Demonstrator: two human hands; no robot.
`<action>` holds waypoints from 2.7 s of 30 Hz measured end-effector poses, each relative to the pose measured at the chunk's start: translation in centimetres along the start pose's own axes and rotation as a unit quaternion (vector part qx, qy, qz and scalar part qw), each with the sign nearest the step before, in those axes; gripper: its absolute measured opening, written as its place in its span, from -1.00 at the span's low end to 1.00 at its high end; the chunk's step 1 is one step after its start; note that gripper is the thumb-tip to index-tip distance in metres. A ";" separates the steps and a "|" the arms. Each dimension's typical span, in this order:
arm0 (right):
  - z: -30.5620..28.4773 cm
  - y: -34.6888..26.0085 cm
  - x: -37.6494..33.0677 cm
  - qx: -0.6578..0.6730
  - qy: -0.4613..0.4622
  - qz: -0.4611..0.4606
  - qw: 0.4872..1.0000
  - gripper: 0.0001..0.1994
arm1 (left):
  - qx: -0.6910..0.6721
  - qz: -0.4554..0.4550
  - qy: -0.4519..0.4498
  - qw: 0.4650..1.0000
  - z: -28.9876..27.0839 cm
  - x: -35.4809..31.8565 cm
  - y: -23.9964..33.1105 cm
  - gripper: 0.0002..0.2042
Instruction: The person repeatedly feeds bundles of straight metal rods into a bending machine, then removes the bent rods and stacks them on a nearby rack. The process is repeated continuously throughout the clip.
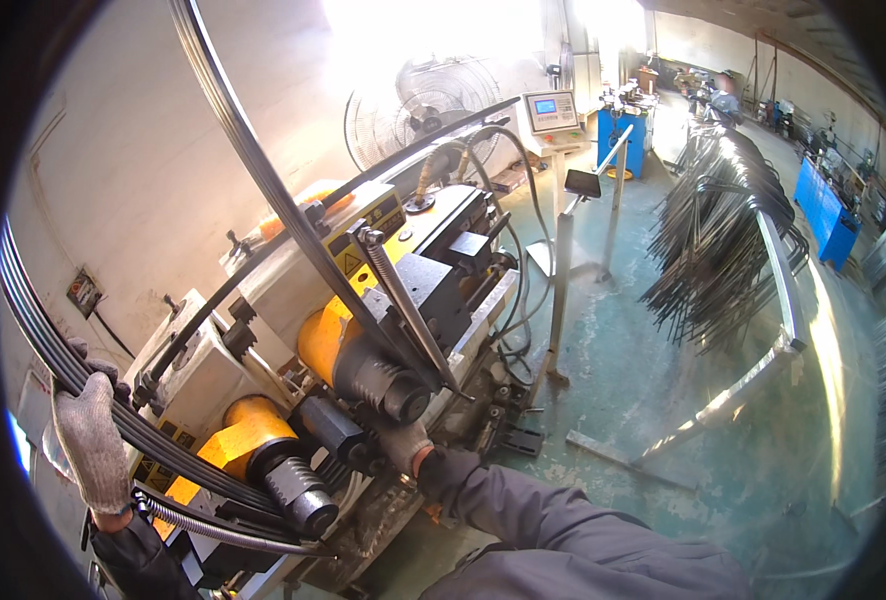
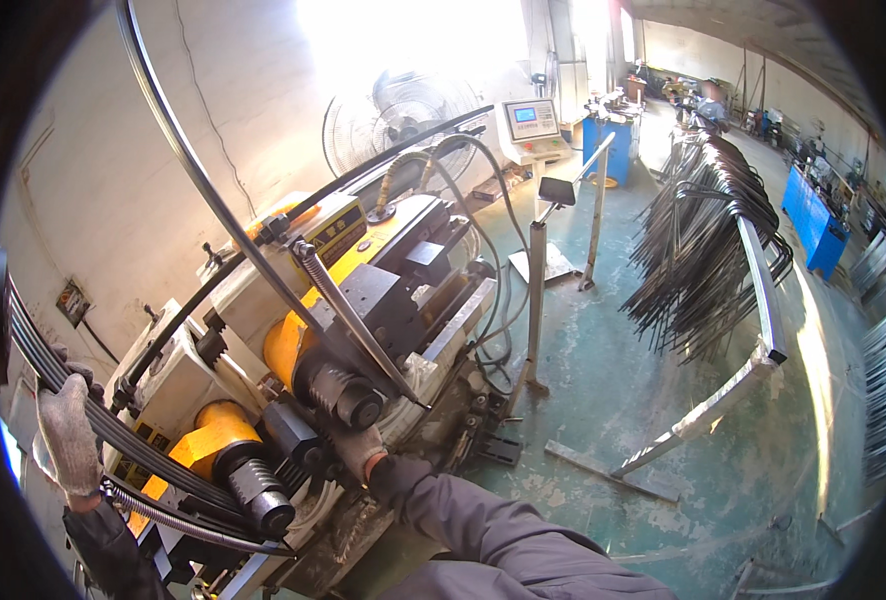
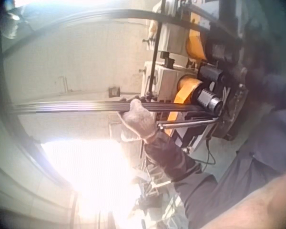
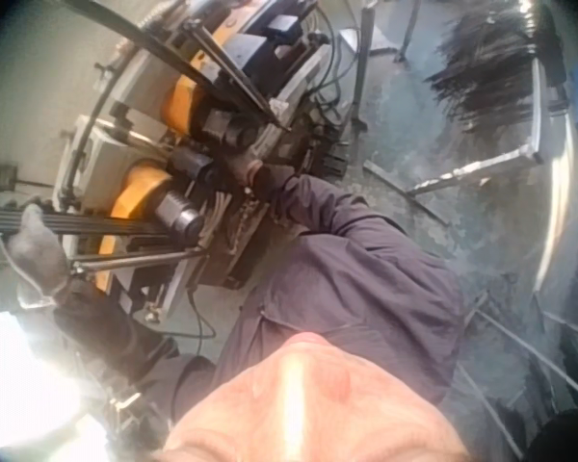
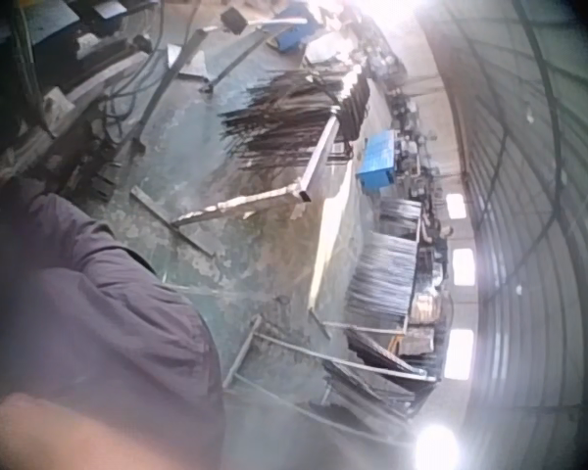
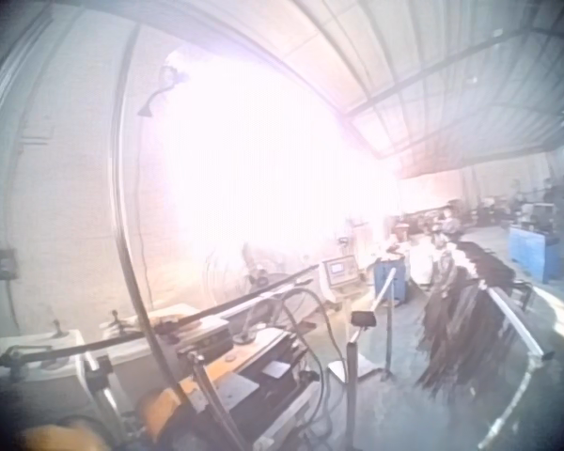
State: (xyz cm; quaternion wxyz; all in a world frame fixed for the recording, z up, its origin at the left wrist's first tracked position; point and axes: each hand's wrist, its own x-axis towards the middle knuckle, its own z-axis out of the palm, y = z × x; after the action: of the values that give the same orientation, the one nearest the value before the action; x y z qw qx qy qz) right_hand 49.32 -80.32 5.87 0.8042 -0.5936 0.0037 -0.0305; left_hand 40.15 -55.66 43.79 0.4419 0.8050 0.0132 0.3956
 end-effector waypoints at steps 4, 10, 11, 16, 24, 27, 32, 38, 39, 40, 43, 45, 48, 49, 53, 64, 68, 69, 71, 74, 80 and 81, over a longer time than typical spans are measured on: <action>0.3 2.0 0.9 -0.053 0.029 -0.097 0.993 -0.49 | 0.075 -0.012 0.048 0.996 0.0 -0.6 0.7 -0.63; 0.1 0.9 0.4 -0.023 -0.009 -0.070 0.997 -0.69 | -0.003 0.049 0.018 0.999 0.0 -0.2 -0.4 -0.67; 0.0 0.6 0.3 -0.018 -0.011 -0.045 0.999 -0.70 | 0.131 0.065 0.064 0.987 -0.2 -0.2 -0.6 -0.67; 0.1 1.0 0.4 -0.085 -0.029 -0.111 0.990 -0.72 | 0.049 0.035 0.018 0.998 -0.9 0.3 -1.1 -0.62; -0.4 3.6 1.4 -0.176 -0.007 -0.193 0.965 -0.69 | 0.019 0.032 -0.043 0.998 -1.2 -0.4 0.2 -0.66; -0.2 4.2 1.9 -0.134 -0.010 -0.149 0.980 -0.67 | 0.016 0.017 -0.004 1.000 -1.3 -0.3 0.7 -0.67; -0.2 4.9 1.9 -0.128 -0.025 -0.195 0.972 -0.60 | 0.022 -0.028 0.046 0.998 -1.9 -0.5 1.0 -0.59; -0.1 3.9 0.7 0.135 0.009 0.024 0.991 -0.75 | 0.027 -0.075 -0.074 0.994 -2.8 -2.2 0.5 -0.63; -0.1 3.5 0.5 0.094 0.005 0.029 0.995 -0.78 | 0.022 -0.078 -0.083 0.993 -2.9 -2.4 0.5 -0.64; 0.0 3.2 0.3 0.099 -0.001 0.014 0.995 -0.79 | 0.017 -0.072 -0.095 0.993 -3.1 -2.5 0.6 -0.64; 0.1 2.3 0.1 0.125 -0.016 0.004 0.992 -0.84 | 0.056 -0.091 -0.093 0.990 -3.3 -2.5 0.9 -0.62; 0.1 2.0 0.0 0.115 -0.019 0.021 0.993 -0.84 | 0.066 -0.086 -0.100 0.989 -3.3 -2.5 1.1 -0.60; 0.1 1.9 0.1 0.051 -0.027 0.002 0.998 -0.82 | 0.048 -0.108 -0.091 0.989 -3.2 -2.4 1.1 -0.60; 0.1 1.8 0.1 0.016 -0.028 -0.011 0.999 -0.82 | 0.055 -0.098 -0.100 0.989 -3.3 -2.3 1.1 -0.61; 0.1 1.7 0.3 0.059 -0.045 0.019 0.997 -0.78 | 0.126 -0.072 -0.087 0.986 -3.5 -2.2 0.8 -0.62; 0.3 -0.1 0.0 0.070 -0.058 0.087 0.992 -0.74 | 0.098 -0.079 -0.106 0.986 -4.1 -2.0 0.1 -0.59; 0.2 0.1 0.1 0.051 -0.060 0.055 0.995 -0.73 | 0.174 -0.048 -0.125 0.976 -5.4 -1.5 -1.1 -0.63; 0.1 0.4 0.0 0.046 -0.065 0.064 0.995 -0.73 | 0.171 -0.043 -0.127 0.976 -5.8 -1.4 -1.5 -0.63; -0.3 0.9 -0.2 0.044 -0.069 0.065 0.995 -0.73 | 0.228 0.046 -0.157 0.960 -6.4 -1.1 -1.7 -0.63; -1.1 2.0 -1.0 0.039 -0.080 0.048 0.995 -0.72 | 0.435 0.167 -0.240 0.852 -6.7 -0.9 -1.0 -0.65; -4.9 3.2 -4.3 0.060 -0.105 0.060 0.991 -0.70 | 0.568 0.408 -0.082 0.710 -6.1 -6.5 2.6 -0.70; -5.7 3.3 -5.1 0.057 -0.112 0.027 0.992 -0.69 | 0.530 0.447 -0.042 0.720 -7.0 -9.0 3.4 -0.74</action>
State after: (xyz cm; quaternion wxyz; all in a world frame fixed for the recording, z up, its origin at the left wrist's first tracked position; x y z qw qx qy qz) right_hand 44.09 -84.49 0.88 0.8326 -0.5461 -0.0721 0.0573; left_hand 28.33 -56.15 42.71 -0.2847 0.8361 -0.1590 0.4412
